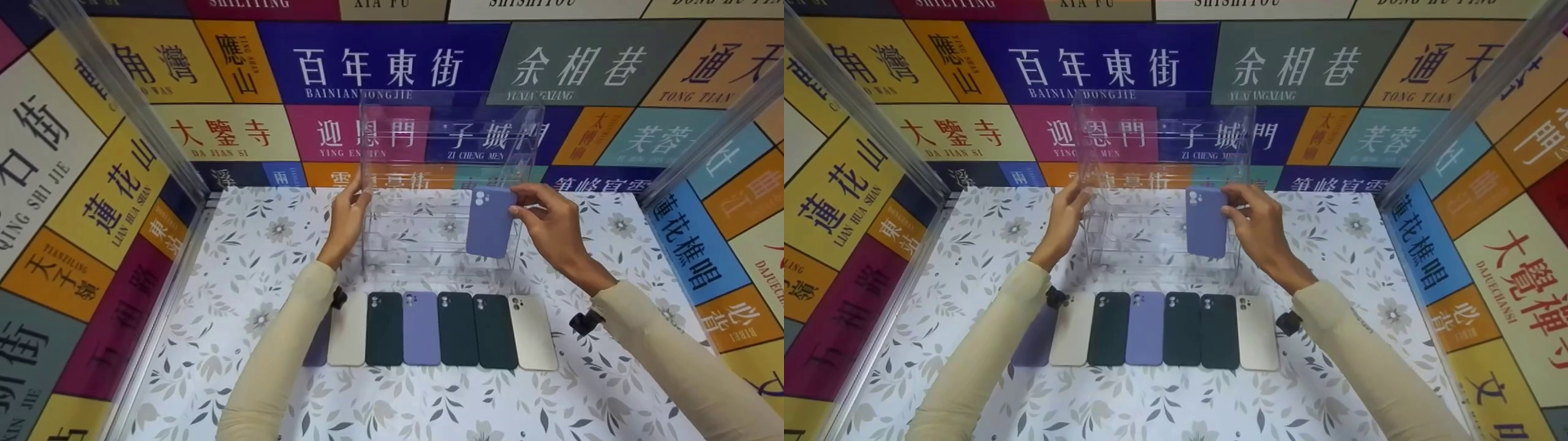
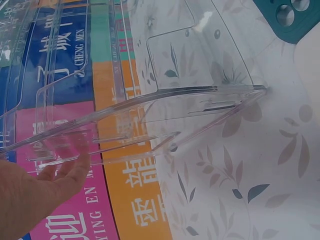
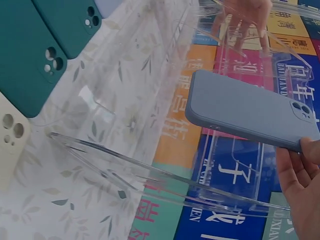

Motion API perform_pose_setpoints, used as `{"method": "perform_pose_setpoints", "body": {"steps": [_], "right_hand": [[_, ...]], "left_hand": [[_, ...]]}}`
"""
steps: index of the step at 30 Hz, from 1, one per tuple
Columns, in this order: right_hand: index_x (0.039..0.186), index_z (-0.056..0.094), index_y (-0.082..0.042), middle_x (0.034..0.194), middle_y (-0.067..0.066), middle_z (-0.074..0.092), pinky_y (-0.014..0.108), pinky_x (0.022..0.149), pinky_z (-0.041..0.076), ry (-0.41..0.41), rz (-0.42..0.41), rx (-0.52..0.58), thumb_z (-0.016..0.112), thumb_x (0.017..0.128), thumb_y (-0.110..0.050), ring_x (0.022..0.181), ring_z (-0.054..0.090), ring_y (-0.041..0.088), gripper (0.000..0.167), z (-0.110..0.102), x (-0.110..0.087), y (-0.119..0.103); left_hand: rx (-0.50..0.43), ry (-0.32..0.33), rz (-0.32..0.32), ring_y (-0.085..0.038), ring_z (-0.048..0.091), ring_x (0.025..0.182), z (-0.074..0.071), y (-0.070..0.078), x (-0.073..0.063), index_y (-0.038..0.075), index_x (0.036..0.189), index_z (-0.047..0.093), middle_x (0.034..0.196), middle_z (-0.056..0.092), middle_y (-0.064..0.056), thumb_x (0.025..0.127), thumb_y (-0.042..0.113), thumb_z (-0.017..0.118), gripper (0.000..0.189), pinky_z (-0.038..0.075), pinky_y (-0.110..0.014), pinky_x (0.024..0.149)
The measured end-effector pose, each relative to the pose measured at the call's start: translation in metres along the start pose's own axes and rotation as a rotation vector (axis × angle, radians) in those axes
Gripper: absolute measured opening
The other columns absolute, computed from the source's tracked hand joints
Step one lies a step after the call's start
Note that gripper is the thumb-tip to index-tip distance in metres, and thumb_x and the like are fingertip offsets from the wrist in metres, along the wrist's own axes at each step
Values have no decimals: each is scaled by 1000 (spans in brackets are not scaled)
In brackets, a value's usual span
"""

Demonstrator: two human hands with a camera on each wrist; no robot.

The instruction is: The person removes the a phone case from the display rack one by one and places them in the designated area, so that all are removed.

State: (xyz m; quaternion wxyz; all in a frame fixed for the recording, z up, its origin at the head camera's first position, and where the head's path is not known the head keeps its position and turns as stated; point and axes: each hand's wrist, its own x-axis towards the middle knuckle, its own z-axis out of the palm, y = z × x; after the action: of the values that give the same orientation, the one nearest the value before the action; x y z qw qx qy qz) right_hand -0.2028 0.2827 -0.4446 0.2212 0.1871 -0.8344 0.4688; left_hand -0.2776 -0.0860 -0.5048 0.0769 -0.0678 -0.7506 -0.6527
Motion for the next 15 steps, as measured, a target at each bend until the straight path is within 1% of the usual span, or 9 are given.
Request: {"method": "perform_pose_setpoints", "body": {"steps": [9, 15], "right_hand": [[133, 76, 0, 118, 15, 76, 13, 89, 58, -10, 48, -8, 75, 98, 12, 103, 71, 10, 37, -4, -23, 12], [134, 75, 1, 121, 17, 76, 12, 87, 58, -7, 96, -2, 75, 98, 13, 103, 71, 9, 38, -10, -36, 20]], "left_hand": [[-1, 11, 3, -28, 70, 122, 0, 0, 1, 17, 170, 42, 158, 62, -13, 114, 19, 58, 58, 54, -42, 110], [1, 20, 2, -29, 70, 120, 1, -1, 1, 16, 170, 43, 157, 63, -13, 114, 16, 58, 57, 55, -42, 109]]}}
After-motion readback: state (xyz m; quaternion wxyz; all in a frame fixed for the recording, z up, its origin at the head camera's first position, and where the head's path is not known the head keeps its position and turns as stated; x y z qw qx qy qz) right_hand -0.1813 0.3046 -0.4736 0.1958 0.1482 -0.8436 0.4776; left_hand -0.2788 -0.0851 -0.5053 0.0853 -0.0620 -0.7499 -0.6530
